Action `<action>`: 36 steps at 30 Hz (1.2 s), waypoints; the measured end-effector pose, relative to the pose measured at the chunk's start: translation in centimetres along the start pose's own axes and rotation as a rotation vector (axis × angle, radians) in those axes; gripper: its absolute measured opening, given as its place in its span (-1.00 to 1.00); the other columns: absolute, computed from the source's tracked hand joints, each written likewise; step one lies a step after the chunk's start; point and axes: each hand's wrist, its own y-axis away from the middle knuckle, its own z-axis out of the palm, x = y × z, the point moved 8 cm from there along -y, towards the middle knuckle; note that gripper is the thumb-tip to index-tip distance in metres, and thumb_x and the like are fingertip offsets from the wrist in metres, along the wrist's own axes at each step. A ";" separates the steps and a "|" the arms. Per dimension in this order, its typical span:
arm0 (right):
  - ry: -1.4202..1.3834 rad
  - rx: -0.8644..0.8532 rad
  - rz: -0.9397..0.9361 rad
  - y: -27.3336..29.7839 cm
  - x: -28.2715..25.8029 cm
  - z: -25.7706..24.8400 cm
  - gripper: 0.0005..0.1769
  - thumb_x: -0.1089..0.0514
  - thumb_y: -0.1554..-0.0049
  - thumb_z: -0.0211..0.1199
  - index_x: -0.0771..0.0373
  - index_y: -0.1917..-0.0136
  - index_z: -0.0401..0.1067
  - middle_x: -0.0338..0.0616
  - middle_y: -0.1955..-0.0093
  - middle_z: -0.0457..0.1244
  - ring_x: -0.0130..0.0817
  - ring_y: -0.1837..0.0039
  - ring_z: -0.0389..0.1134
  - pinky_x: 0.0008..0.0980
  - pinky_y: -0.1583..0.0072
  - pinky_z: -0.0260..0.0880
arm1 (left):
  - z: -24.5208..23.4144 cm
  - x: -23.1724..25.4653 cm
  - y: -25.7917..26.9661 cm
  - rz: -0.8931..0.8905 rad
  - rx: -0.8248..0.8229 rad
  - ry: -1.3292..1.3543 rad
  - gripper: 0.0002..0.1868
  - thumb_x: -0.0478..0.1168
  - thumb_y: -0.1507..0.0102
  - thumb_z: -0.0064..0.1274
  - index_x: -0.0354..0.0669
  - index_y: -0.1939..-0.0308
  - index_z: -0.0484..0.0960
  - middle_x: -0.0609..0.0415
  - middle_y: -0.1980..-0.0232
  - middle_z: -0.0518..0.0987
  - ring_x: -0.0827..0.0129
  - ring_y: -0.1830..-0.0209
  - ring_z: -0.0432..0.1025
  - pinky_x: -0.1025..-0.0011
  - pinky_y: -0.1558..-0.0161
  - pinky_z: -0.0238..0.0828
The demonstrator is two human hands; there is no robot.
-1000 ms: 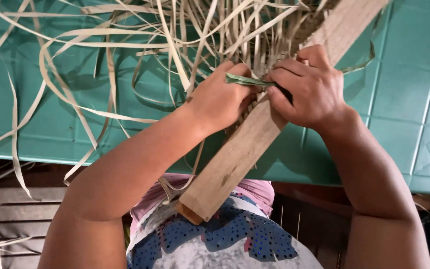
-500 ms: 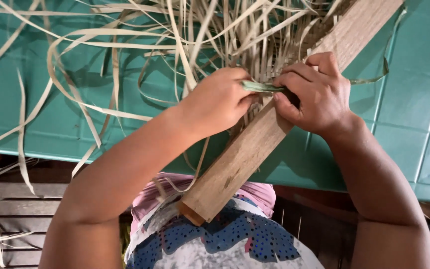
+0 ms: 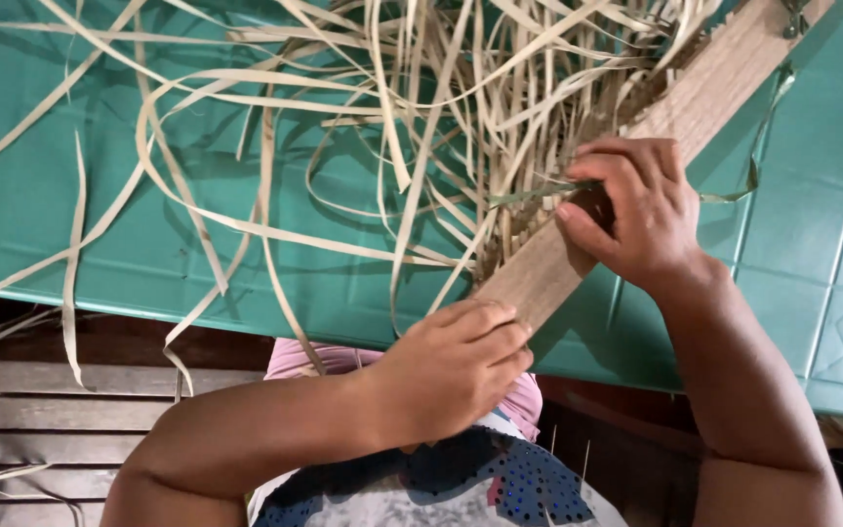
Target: The person is weaving dried plant fibers around a wooden board to create a woven mat or panel.
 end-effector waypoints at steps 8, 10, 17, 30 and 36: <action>-0.123 0.030 0.156 0.5 0.2 -0.8 -0.77 0.15 -0.12 0.37 0.36 0.06 0.48 0.01 0.02 0.34 -0.12 -0.07 0.29 -0.15 -0.23 0.11 | 1.2 -0.1 0.4 0.012 -0.055 -0.040 -0.77 -0.25 -0.17 -0.12 -0.12 0.13 0.56 0.07 0.01 0.44 0.14 -0.07 0.26 0.27 -0.19 0.18; -0.082 0.102 0.194 1.5 -0.2 -2.0 -0.87 0.34 -0.15 0.31 0.42 0.01 0.50 0.04 0.02 0.33 -0.11 -0.06 0.28 -0.15 -0.18 0.12 | 1.4 -0.1 0.6 0.008 -0.047 -0.052 -0.77 -0.25 -0.17 -0.11 -0.11 0.13 0.57 0.09 0.03 0.43 0.15 -0.06 0.26 0.28 -0.17 0.19; -0.019 0.023 0.185 1.4 -7.3 -3.0 -0.90 0.32 -0.16 0.25 0.31 0.02 0.52 -0.11 0.03 0.33 -0.19 0.04 0.33 -0.31 -0.06 0.34 | 0.6 0.3 0.1 0.038 -0.002 -0.111 -0.78 -0.20 -0.15 -0.08 -0.12 0.18 0.59 0.05 0.06 0.46 0.15 -0.02 0.29 0.28 -0.13 0.19; -0.093 0.158 0.084 3.2 -7.5 -3.9 -0.84 0.35 -0.21 0.11 0.36 -0.02 0.49 -0.03 -0.01 0.35 -0.20 -0.02 0.37 -0.30 -0.06 0.36 | -4.8 1.4 5.4 -0.231 -0.076 0.147 -0.69 -0.20 -0.26 -0.03 -0.20 -0.05 0.46 -0.05 0.01 0.44 0.12 0.04 0.37 0.21 -0.03 0.32; -0.103 0.173 0.099 3.6 -7.7 -4.0 -0.84 0.36 -0.19 0.21 0.33 -0.05 0.50 -0.07 -0.03 0.35 -0.19 0.01 0.35 -0.33 -0.04 0.38 | -3.5 1.5 0.6 -0.035 -0.036 -0.049 -0.68 -0.29 -0.28 -0.01 -0.29 -0.09 0.38 -0.12 -0.05 0.37 0.09 -0.01 0.31 0.20 -0.09 0.35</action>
